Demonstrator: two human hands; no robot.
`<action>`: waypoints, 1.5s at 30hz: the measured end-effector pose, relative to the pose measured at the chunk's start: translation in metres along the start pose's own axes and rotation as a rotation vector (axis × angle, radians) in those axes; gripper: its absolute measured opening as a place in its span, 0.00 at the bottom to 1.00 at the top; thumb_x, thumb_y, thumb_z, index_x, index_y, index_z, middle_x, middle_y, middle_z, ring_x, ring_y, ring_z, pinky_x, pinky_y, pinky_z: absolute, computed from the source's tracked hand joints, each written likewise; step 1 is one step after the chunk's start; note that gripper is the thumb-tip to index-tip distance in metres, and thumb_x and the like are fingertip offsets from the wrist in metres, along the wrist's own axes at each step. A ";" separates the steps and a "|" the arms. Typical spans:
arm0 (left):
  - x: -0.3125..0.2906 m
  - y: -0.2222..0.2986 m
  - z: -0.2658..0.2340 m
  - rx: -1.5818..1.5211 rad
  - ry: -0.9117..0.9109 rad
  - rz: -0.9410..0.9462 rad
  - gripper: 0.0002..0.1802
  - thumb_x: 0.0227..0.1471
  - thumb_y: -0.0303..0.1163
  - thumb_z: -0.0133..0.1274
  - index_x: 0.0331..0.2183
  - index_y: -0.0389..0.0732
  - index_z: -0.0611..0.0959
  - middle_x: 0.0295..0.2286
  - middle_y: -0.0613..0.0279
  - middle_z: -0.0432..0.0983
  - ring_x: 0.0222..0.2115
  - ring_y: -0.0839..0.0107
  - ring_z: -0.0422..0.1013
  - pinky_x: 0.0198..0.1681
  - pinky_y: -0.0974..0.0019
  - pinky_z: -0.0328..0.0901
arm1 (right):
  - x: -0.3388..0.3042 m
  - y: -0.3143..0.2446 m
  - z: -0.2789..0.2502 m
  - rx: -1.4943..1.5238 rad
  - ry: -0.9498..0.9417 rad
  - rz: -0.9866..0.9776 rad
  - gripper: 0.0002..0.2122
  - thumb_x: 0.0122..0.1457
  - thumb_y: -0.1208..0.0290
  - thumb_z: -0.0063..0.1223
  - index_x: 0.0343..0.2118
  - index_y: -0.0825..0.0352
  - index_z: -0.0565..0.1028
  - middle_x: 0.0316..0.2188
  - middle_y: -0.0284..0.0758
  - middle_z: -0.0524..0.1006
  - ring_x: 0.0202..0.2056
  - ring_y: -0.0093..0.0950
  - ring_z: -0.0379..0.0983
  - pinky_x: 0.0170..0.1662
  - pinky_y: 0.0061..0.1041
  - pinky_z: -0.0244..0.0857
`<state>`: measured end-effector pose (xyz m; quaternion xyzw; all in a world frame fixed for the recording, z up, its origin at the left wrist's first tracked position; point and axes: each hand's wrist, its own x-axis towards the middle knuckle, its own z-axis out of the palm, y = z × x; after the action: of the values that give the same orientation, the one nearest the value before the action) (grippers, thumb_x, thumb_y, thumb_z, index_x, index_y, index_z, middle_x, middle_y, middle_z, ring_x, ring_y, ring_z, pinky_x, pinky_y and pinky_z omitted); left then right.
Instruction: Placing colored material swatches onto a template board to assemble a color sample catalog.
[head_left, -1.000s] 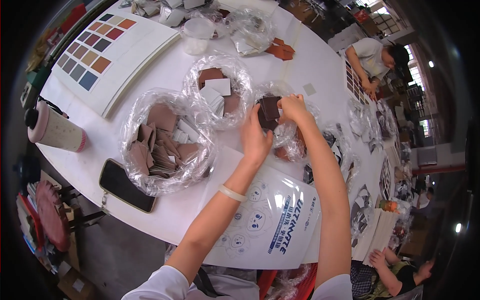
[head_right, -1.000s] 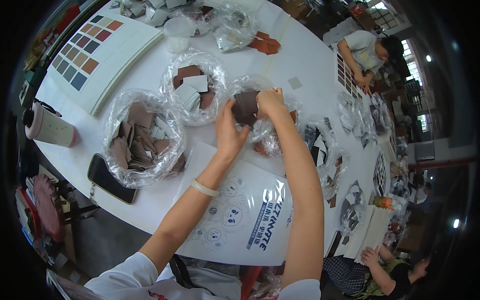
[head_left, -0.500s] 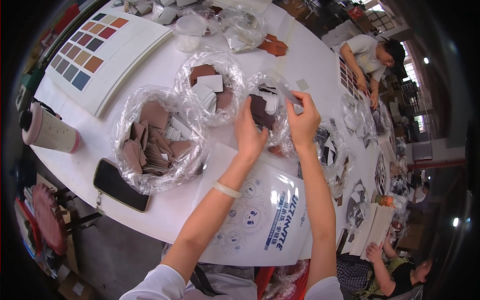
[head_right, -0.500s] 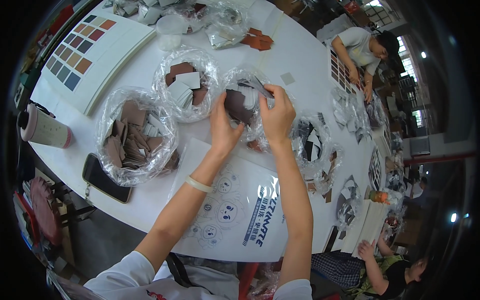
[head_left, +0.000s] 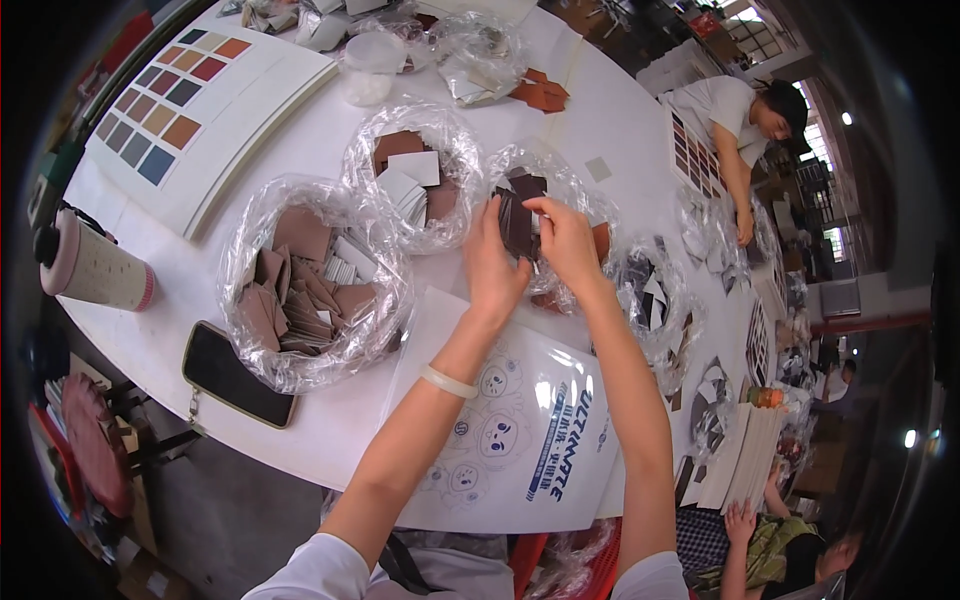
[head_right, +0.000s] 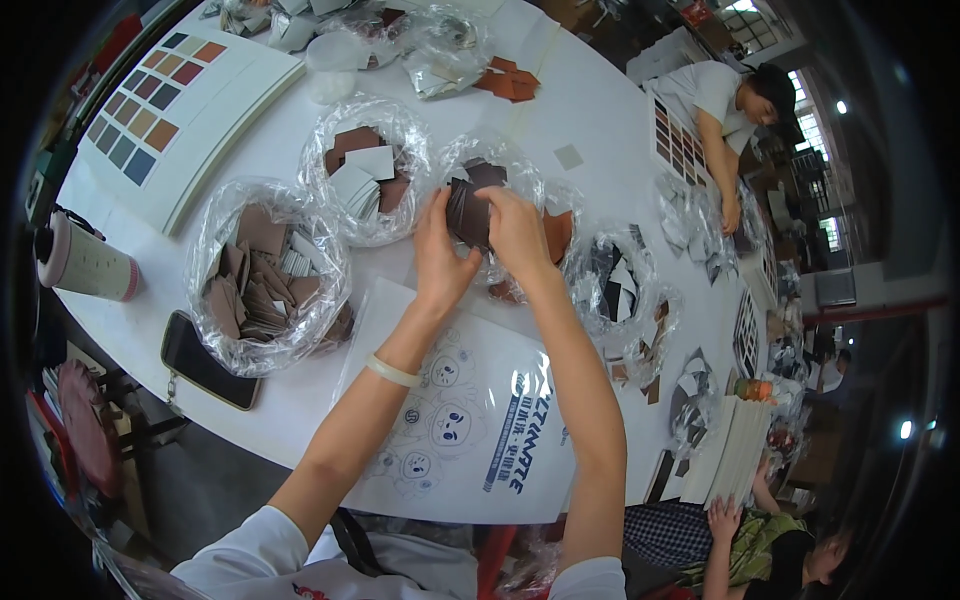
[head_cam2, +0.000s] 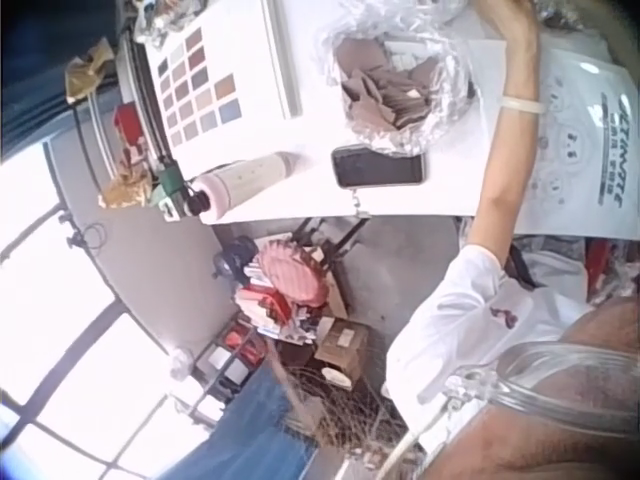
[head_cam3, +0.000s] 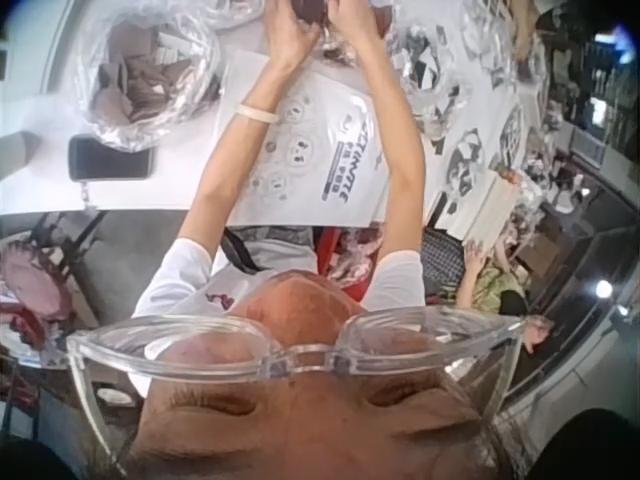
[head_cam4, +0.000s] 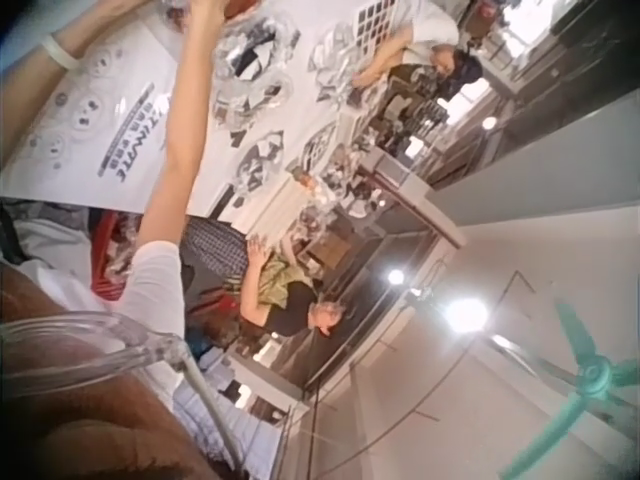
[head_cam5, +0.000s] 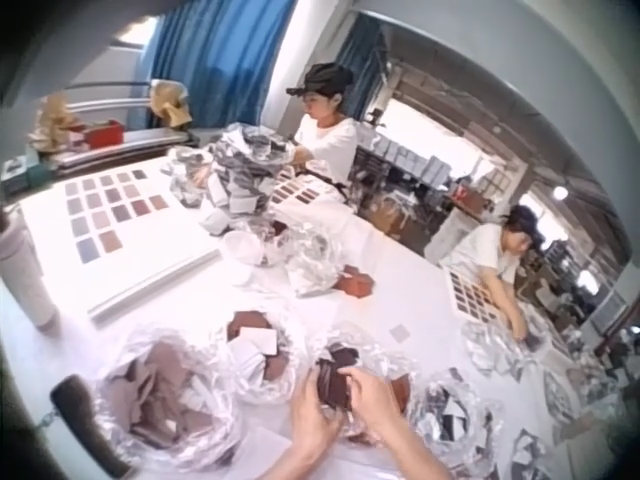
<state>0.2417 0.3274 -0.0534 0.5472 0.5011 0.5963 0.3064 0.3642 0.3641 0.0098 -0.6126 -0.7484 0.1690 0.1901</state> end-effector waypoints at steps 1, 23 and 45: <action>0.000 0.001 -0.001 0.005 0.001 -0.001 0.48 0.29 0.16 0.60 0.57 0.31 0.64 0.52 0.41 0.66 0.51 0.42 0.65 0.57 0.51 0.59 | 0.012 0.007 0.000 0.004 -0.002 -0.002 0.17 0.53 0.84 0.48 0.47 0.69 0.76 0.50 0.43 0.75 0.52 0.42 0.70 0.55 0.36 0.64; -0.007 -0.006 0.002 0.333 -0.202 -0.003 0.40 0.38 0.24 0.59 0.57 0.38 0.69 0.60 0.45 0.58 0.61 0.48 0.53 0.62 0.48 0.52 | 0.041 0.059 0.013 -0.535 0.036 -0.165 0.19 0.53 0.79 0.50 0.50 0.64 0.71 0.37 0.44 0.77 0.37 0.46 0.77 0.39 0.41 0.72; -0.005 -0.013 0.000 0.394 -0.235 -0.009 0.42 0.39 0.25 0.59 0.59 0.36 0.66 0.58 0.48 0.60 0.61 0.53 0.55 0.62 0.51 0.52 | -0.007 -0.023 -0.051 0.470 0.149 0.247 0.11 0.59 0.71 0.57 0.39 0.75 0.78 0.30 0.42 0.81 0.25 0.30 0.81 0.26 0.23 0.74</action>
<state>0.2405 0.3265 -0.0670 0.6599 0.5712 0.4178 0.2525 0.3711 0.3539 0.0642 -0.6491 -0.5921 0.3143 0.3596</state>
